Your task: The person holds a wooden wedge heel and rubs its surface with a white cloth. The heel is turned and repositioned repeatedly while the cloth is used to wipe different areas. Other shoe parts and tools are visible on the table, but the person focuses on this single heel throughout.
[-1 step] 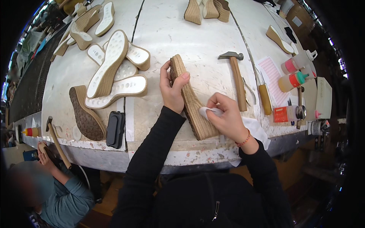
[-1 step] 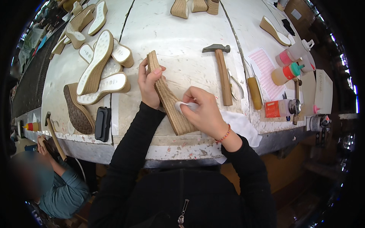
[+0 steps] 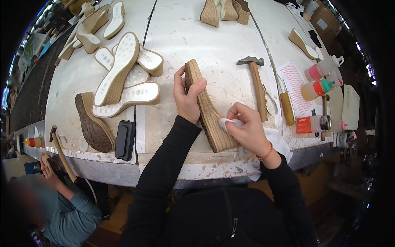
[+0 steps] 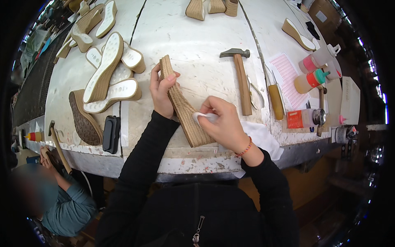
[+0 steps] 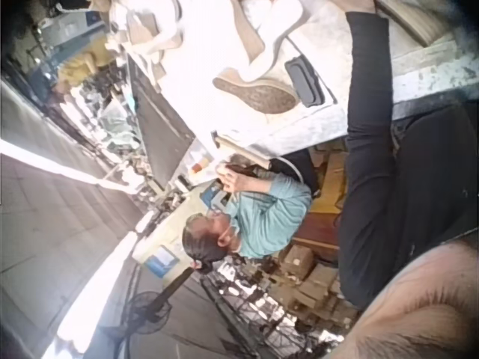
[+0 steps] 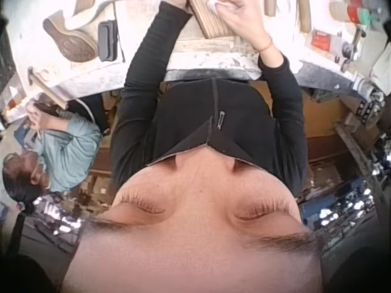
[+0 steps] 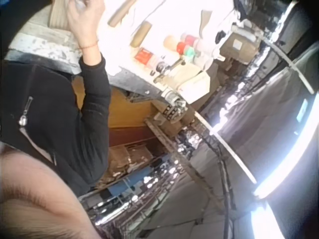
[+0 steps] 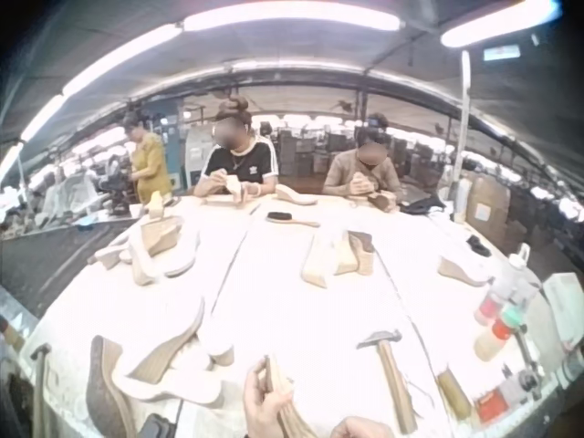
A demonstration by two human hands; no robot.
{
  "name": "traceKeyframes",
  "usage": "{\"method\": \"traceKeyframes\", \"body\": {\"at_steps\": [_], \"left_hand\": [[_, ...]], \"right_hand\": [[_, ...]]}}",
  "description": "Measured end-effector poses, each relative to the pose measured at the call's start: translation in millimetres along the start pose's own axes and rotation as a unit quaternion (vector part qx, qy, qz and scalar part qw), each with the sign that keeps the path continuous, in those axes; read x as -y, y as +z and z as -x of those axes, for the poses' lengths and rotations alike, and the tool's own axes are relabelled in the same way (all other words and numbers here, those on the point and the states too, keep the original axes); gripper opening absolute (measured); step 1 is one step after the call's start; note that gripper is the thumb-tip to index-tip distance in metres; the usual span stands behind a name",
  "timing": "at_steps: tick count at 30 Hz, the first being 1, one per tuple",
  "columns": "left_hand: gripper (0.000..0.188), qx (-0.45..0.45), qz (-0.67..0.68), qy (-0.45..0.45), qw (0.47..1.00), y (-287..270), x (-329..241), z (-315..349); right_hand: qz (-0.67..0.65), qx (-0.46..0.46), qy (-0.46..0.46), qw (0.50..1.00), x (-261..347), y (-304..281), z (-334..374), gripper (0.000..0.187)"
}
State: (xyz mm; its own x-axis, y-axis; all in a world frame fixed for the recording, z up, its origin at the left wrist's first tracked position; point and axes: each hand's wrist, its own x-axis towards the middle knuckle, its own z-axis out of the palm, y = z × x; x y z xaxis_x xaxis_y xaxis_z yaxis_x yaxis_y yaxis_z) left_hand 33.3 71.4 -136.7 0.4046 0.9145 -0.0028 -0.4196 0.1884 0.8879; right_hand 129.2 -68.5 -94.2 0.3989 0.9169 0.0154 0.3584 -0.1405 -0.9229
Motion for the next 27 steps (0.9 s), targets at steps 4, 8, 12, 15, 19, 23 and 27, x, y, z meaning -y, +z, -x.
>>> {"method": "traceKeyframes", "body": {"at_steps": [4, 8, 12, 15, 19, 23, 27], "left_hand": [[0.066, -0.002, -0.009, 0.004, 1.0, 2.7, -1.5, 1.1], [0.066, -0.004, -0.013, 0.013, 1.0, 0.1, -1.2, -1.4], [0.067, 0.005, -0.019, 0.012, 1.0, 3.1, -2.2, -2.9], [0.067, 0.007, -0.021, 0.014, 1.0, 2.1, 0.8, -3.9], [0.067, 0.011, -0.022, 0.008, 1.0, 1.9, -2.2, -3.0], [0.067, 0.008, -0.024, 0.013, 1.0, 1.7, 0.6, -5.3], [0.067, 0.011, -0.015, 0.005, 1.0, 0.8, 0.0, -3.9]], "right_hand": [[0.031, -0.006, -0.053, 0.998, -5.7, -0.2, 3.1, 0.017], [0.072, -0.028, -0.1, 0.992, -0.7, 6.8, -7.7, 0.017], [0.078, 0.006, -0.056, 0.995, -4.5, -7.5, 0.0, 0.017], [0.058, -0.032, -0.109, 0.992, -3.3, 6.4, -10.6, 0.017], [0.068, 0.004, -0.077, 0.995, -1.5, -0.4, -7.7, 0.017], [0.047, 0.005, -0.06, 0.997, -0.6, 1.8, -11.9, 0.016], [0.021, 0.026, -0.008, 0.999, -1.1, 0.5, -10.9, 0.015]]}}
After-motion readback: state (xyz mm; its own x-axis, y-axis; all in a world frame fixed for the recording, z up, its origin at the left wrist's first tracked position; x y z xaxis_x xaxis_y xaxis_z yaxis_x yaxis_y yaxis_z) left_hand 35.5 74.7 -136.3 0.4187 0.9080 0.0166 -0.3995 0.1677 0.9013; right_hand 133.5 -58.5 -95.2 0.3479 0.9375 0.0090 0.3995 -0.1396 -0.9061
